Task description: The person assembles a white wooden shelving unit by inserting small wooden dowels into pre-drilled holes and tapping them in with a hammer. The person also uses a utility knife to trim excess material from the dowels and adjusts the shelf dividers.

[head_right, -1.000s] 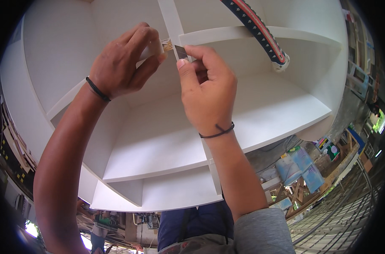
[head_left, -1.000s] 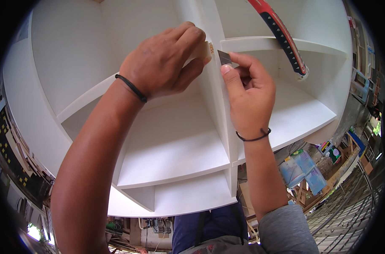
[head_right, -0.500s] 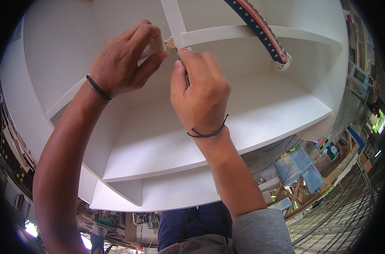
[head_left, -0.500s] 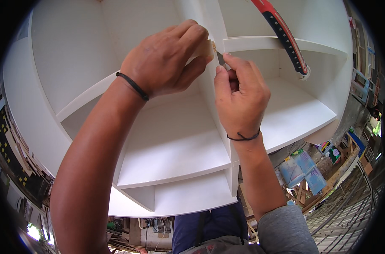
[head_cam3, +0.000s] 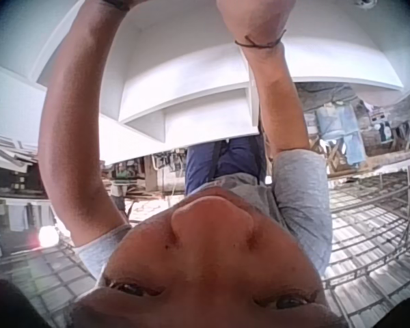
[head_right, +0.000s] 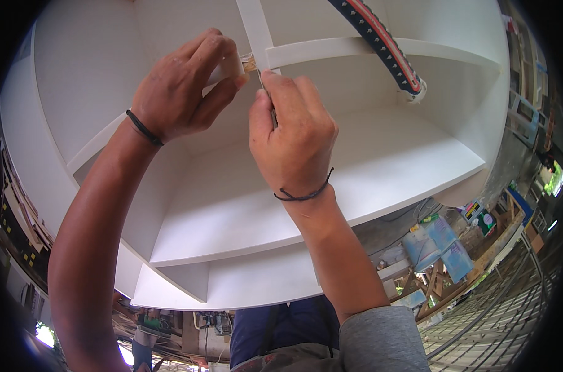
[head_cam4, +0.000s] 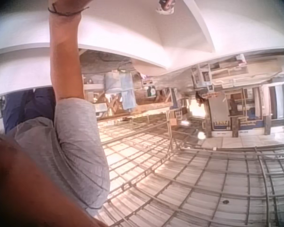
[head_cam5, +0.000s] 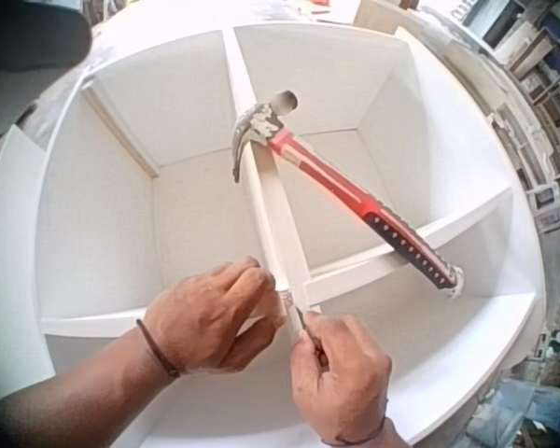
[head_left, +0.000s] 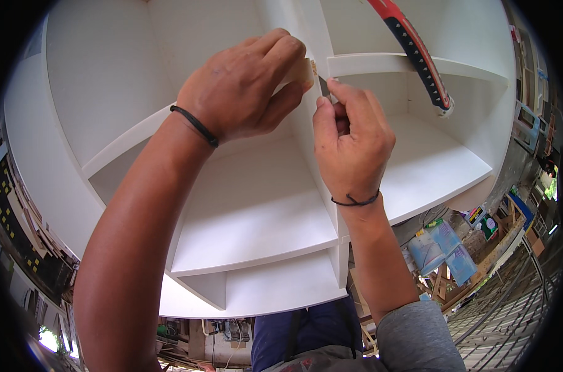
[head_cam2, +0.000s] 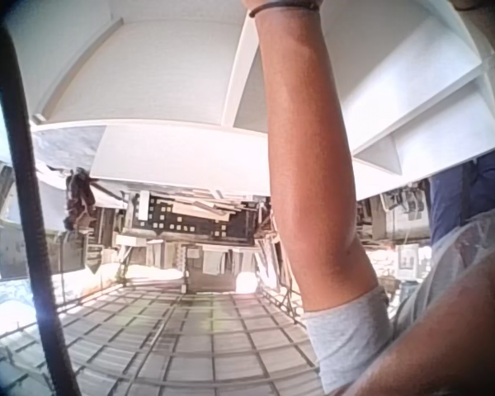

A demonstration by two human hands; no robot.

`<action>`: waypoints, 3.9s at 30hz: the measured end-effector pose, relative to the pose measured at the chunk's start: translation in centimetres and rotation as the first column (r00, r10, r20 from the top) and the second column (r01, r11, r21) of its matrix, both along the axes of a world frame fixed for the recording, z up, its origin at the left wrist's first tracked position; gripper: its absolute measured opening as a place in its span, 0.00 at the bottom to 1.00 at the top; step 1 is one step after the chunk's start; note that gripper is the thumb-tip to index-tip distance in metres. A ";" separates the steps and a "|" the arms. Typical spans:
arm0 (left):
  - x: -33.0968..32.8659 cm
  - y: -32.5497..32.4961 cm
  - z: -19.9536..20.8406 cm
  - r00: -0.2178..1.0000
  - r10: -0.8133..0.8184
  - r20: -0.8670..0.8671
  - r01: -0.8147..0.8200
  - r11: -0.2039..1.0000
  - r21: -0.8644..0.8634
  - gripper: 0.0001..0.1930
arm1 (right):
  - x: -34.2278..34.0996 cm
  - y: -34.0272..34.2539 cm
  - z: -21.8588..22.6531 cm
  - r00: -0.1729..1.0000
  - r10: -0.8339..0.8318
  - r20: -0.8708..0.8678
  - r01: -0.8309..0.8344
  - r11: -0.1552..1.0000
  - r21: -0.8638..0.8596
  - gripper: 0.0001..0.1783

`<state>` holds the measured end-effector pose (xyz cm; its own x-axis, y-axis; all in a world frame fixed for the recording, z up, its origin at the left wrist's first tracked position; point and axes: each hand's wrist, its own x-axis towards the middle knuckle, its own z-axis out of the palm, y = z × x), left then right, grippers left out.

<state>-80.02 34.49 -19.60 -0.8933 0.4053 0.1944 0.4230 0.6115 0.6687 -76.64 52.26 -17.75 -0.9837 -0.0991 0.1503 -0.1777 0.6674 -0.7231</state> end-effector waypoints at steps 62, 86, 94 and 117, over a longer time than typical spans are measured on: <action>-0.1 0.2 0.3 1.000 -0.003 -0.010 0.003 1.000 -0.030 0.12 | -6.2 3.1 4.5 0.863 0.425 0.274 -0.462 0.883 0.086 0.09; 0.4 0.2 -0.4 0.999 0.029 -0.029 -0.031 0.998 -0.051 0.10 | -8.3 3.5 4.1 0.817 0.575 0.032 -0.564 0.786 0.253 0.09; 0.4 0.2 0.6 0.995 -0.047 -0.090 0.042 0.997 -0.062 0.07 | -8.9 3.1 4.7 0.706 0.707 0.033 -0.698 0.688 0.201 0.04; 0.3 0.3 0.0 0.995 -0.044 -0.087 0.035 0.995 -0.096 0.08 | -9.9 2.5 4.1 0.667 0.743 0.059 -0.732 0.638 0.239 0.03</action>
